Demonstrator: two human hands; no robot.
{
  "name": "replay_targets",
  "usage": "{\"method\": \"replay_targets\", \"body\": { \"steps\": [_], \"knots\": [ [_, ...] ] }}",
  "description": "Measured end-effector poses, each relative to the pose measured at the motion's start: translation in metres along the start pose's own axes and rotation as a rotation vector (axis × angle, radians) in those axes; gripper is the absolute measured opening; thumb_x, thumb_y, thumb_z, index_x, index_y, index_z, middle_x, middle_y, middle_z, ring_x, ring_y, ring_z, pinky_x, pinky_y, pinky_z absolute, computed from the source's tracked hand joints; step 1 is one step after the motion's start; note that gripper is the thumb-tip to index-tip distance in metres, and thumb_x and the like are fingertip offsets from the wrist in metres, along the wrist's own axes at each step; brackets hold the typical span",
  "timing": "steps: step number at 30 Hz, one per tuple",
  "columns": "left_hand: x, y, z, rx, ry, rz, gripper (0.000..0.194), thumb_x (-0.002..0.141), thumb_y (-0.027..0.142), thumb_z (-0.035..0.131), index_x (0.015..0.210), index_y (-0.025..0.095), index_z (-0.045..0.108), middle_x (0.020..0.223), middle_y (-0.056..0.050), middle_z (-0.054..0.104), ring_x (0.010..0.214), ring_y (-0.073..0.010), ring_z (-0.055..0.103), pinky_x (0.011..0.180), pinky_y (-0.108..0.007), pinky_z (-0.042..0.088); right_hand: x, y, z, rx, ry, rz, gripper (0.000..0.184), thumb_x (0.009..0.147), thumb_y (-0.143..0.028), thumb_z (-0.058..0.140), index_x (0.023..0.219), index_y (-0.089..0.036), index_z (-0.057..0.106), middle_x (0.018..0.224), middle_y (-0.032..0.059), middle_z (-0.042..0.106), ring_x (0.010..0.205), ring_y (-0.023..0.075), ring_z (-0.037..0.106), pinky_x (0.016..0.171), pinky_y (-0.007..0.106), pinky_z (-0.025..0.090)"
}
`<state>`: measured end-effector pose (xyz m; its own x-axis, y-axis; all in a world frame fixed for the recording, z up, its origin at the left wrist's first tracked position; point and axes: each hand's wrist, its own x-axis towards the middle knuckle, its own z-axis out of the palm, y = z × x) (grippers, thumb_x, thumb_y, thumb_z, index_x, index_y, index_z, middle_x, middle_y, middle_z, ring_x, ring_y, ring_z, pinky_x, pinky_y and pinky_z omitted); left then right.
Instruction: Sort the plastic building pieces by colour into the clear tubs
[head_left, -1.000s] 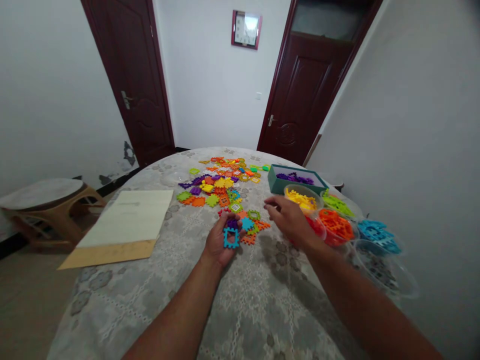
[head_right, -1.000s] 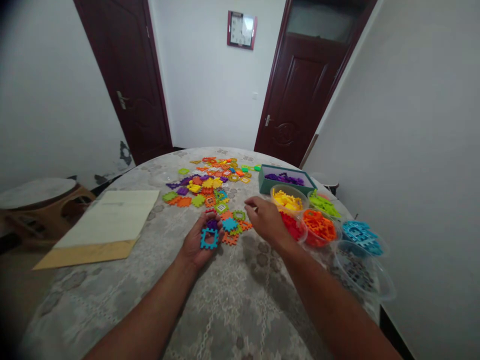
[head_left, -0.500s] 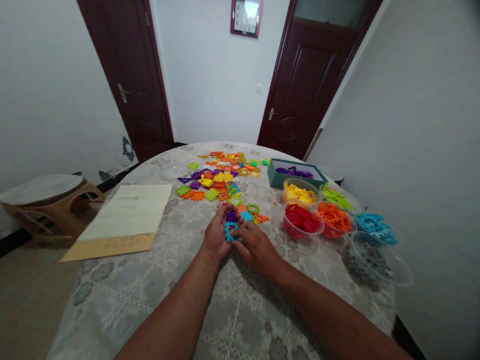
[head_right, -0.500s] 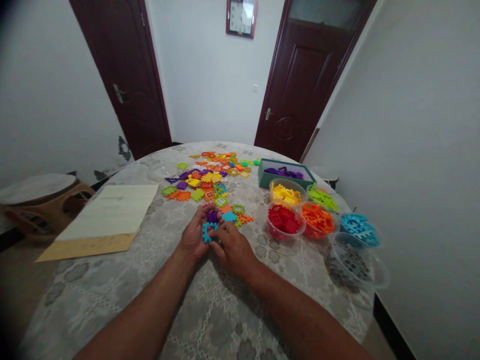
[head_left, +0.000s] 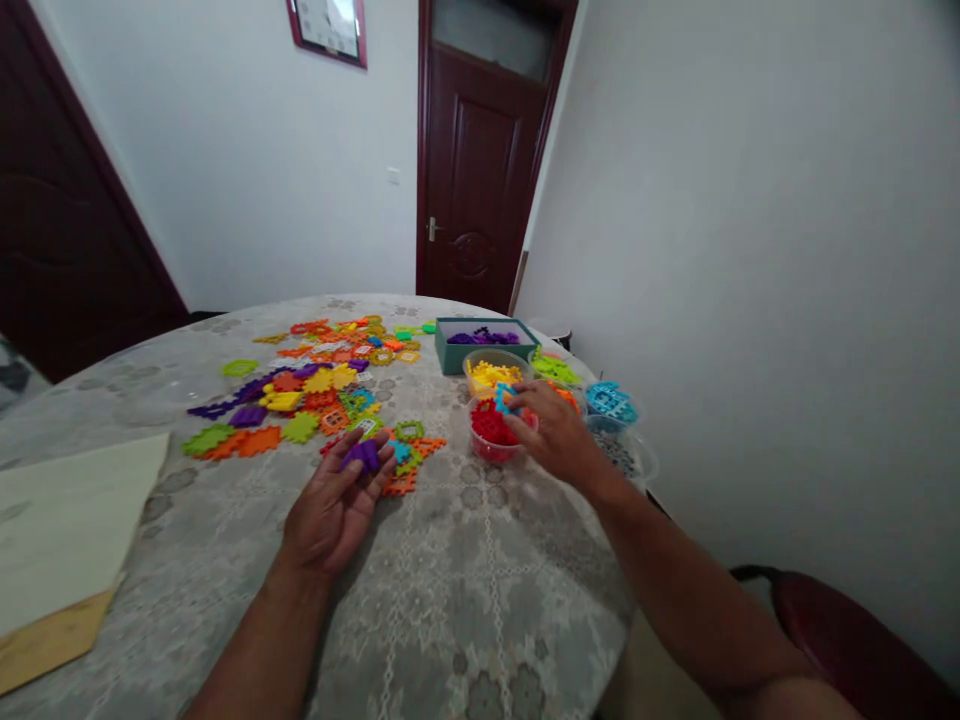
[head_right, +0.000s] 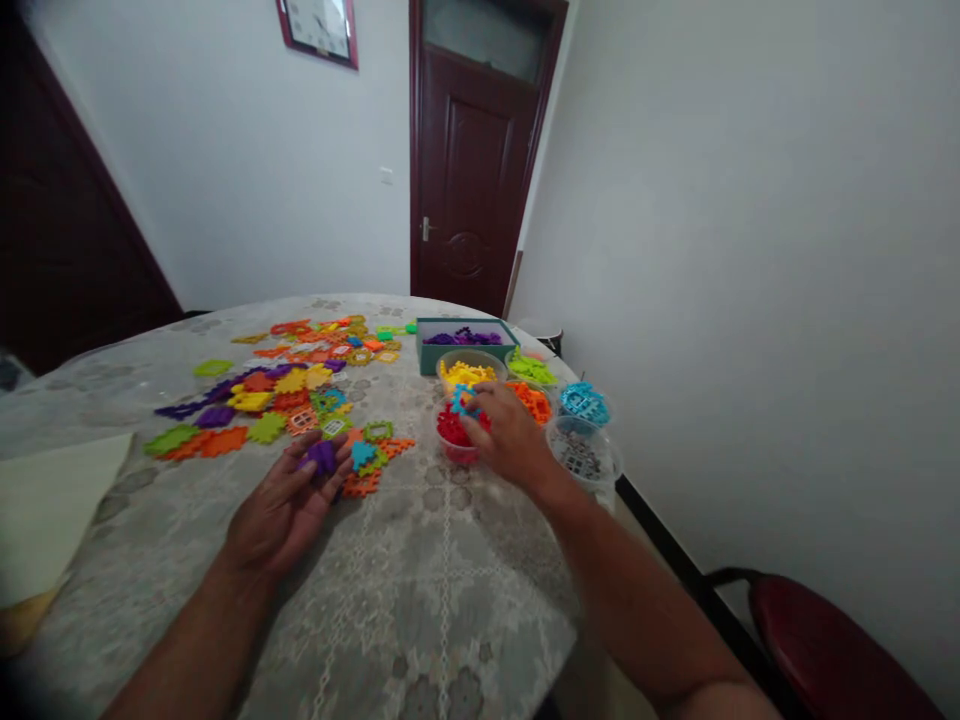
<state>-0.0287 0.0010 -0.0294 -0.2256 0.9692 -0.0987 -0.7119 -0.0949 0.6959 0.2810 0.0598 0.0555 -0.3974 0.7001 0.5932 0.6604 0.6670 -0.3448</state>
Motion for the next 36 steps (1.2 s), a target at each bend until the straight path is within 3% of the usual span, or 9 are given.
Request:
{"method": "replay_targets", "body": {
  "steps": [4, 8, 11, 14, 16, 20, 23, 29, 36],
  "knots": [
    [-0.001, 0.000, 0.001, 0.030, 0.000, 0.007, 0.041, 0.087, 0.003, 0.067, 0.124, 0.020, 0.070, 0.132, -0.015, 0.074, 0.114, -0.0251, 0.076, 0.096, -0.037, 0.065, -0.005, 0.075, -0.052, -0.263, 0.026, 0.042, 0.013, 0.094, -0.022, 0.064, 0.104, -0.018, 0.072, 0.124, 0.0168, 0.065, 0.122, 0.0303, 0.061, 0.111, 0.047, 0.048],
    [-0.001, -0.001, 0.003, 0.060, 0.009, -0.007, 0.039, 0.087, 0.002, 0.066, 0.123, 0.018, 0.070, 0.132, -0.016, 0.074, 0.110, -0.0252, 0.078, 0.091, -0.037, 0.067, -0.013, 0.139, -0.093, -0.537, -0.147, 0.114, 0.024, 0.087, -0.016, 0.066, 0.110, -0.016, 0.074, 0.123, 0.0179, 0.067, 0.115, 0.0307, 0.062, 0.110, 0.045, 0.048],
    [0.000, -0.001, 0.002, 0.085, 0.021, -0.015, 0.039, 0.087, 0.002, 0.066, 0.121, 0.018, 0.071, 0.131, -0.016, 0.075, 0.109, -0.0257, 0.078, 0.090, -0.038, 0.068, -0.018, 0.175, -0.114, -0.573, -0.224, 0.171, 0.035, 0.085, -0.015, 0.067, 0.119, -0.014, 0.074, 0.125, 0.0181, 0.069, 0.116, 0.0299, 0.063, 0.110, 0.043, 0.046],
    [0.001, -0.001, 0.001, 0.102, 0.033, -0.022, 0.037, 0.087, 0.003, 0.067, 0.120, 0.018, 0.072, 0.134, -0.017, 0.074, 0.112, -0.0262, 0.077, 0.090, -0.037, 0.068, -0.024, 0.201, -0.127, -0.447, -0.103, 0.418, 0.038, 0.082, -0.020, 0.070, 0.119, -0.015, 0.076, 0.126, 0.0171, 0.072, 0.119, 0.0290, 0.063, 0.110, 0.039, 0.045],
    [0.002, -0.001, 0.002, 0.114, 0.038, -0.027, 0.036, 0.086, 0.003, 0.068, 0.118, 0.018, 0.073, 0.134, -0.017, 0.074, 0.111, -0.0263, 0.077, 0.089, -0.036, 0.068, -0.028, 0.214, -0.133, -0.368, -0.004, 0.616, 0.034, 0.083, -0.027, 0.069, 0.114, -0.014, 0.078, 0.119, 0.0163, 0.075, 0.110, 0.0276, 0.067, 0.101, 0.037, 0.050],
    [0.002, -0.002, 0.002, 0.139, 0.049, -0.035, 0.036, 0.086, 0.004, 0.069, 0.118, 0.017, 0.074, 0.133, -0.017, 0.074, 0.108, -0.0266, 0.078, 0.087, -0.035, 0.069, -0.042, 0.229, -0.134, -0.295, 0.058, 0.815, 0.036, 0.089, -0.040, 0.061, 0.101, -0.011, 0.078, 0.090, 0.0125, 0.078, 0.079, 0.0226, 0.070, 0.072, 0.031, 0.052],
    [0.004, -0.002, 0.001, 0.154, 0.049, -0.042, 0.036, 0.085, 0.005, 0.070, 0.118, 0.019, 0.075, 0.133, -0.014, 0.075, 0.109, -0.0269, 0.078, 0.087, -0.035, 0.069, -0.053, 0.231, -0.129, -0.238, 0.074, 0.883, 0.043, 0.090, -0.049, 0.056, 0.093, -0.013, 0.077, 0.080, 0.0099, 0.076, 0.070, 0.0202, 0.068, 0.062, 0.028, 0.048],
    [0.007, -0.003, -0.003, 0.175, 0.044, -0.044, 0.033, 0.086, 0.008, 0.071, 0.117, 0.020, 0.076, 0.133, -0.013, 0.075, 0.114, -0.0273, 0.077, 0.091, -0.036, 0.068, -0.061, 0.222, -0.120, -0.237, 0.109, 0.888, 0.058, 0.088, -0.067, 0.052, 0.082, -0.014, 0.077, 0.070, 0.0090, 0.071, 0.068, 0.0210, 0.063, 0.060, 0.029, 0.043],
    [0.009, -0.004, -0.006, 0.180, 0.051, -0.041, 0.034, 0.084, 0.006, 0.072, 0.115, 0.020, 0.076, 0.124, -0.010, 0.077, 0.110, -0.0271, 0.078, 0.089, -0.034, 0.068, -0.054, 0.206, -0.117, -0.333, 0.179, 0.858, 0.057, 0.089, -0.067, 0.054, 0.086, -0.016, 0.079, 0.066, 0.0085, 0.070, 0.066, 0.0215, 0.059, 0.062, 0.031, 0.039]
  ]
}}
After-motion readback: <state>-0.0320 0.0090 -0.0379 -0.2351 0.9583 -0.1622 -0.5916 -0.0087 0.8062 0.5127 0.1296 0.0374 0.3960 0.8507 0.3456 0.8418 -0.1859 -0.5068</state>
